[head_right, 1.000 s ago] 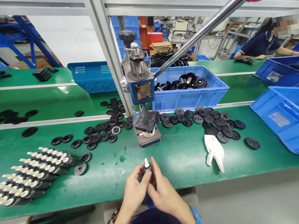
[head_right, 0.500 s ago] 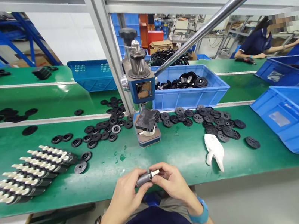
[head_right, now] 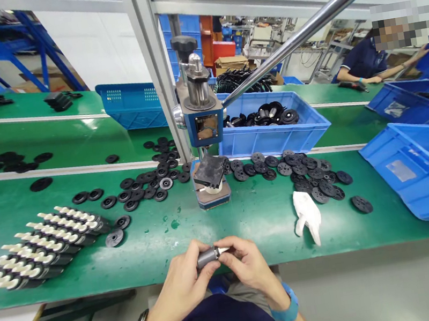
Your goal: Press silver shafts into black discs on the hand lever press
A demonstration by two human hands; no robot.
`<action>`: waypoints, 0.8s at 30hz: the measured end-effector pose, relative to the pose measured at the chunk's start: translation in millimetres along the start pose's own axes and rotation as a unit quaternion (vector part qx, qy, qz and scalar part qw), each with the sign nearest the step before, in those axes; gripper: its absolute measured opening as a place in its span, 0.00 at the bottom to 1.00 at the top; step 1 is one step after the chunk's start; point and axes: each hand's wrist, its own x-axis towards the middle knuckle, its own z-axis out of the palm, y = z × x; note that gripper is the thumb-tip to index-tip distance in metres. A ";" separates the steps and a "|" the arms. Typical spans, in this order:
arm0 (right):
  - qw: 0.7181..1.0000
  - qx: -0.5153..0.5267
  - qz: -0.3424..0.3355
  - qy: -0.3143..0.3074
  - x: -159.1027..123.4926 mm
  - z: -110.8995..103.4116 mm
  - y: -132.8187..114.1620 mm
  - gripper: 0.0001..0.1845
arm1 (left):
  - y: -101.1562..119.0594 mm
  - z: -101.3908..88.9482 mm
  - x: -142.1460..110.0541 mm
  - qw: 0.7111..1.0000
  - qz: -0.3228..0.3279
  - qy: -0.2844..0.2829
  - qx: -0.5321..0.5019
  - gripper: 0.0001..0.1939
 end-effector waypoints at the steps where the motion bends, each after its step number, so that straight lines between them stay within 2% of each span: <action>1: 1.000 -0.007 -0.007 0.002 0.0 -0.2 0.3 0.12 | 0.8 -0.2 -0.6 1.000 -0.002 -0.003 -0.004 0.06; 8: 0.994 -0.070 -0.085 -0.026 6.3 -3.1 -5.7 0.10 | -2.1 0.4 1.1 0.999 0.023 -0.023 -0.023 0.05; 15: 0.977 -0.154 -0.111 -0.092 13.7 -12.9 -15.4 0.14 | -13.3 0.8 8.4 0.990 -0.017 -0.045 -0.132 0.04; 19: 0.974 -0.162 -0.136 -0.077 14.3 -9.5 -14.5 0.14 | -18.1 8.0 10.8 0.978 -0.025 -0.026 -0.205 0.08; 21: 0.976 -0.161 -0.129 -0.068 15.5 -5.9 -14.3 0.15 | -20.0 12.8 12.9 0.966 -0.027 -0.005 -0.256 0.12; 24: 0.979 -0.173 -0.079 -0.068 27.9 -10.0 -13.7 0.16 | -22.3 19.7 16.6 0.936 -0.046 0.017 -0.349 0.16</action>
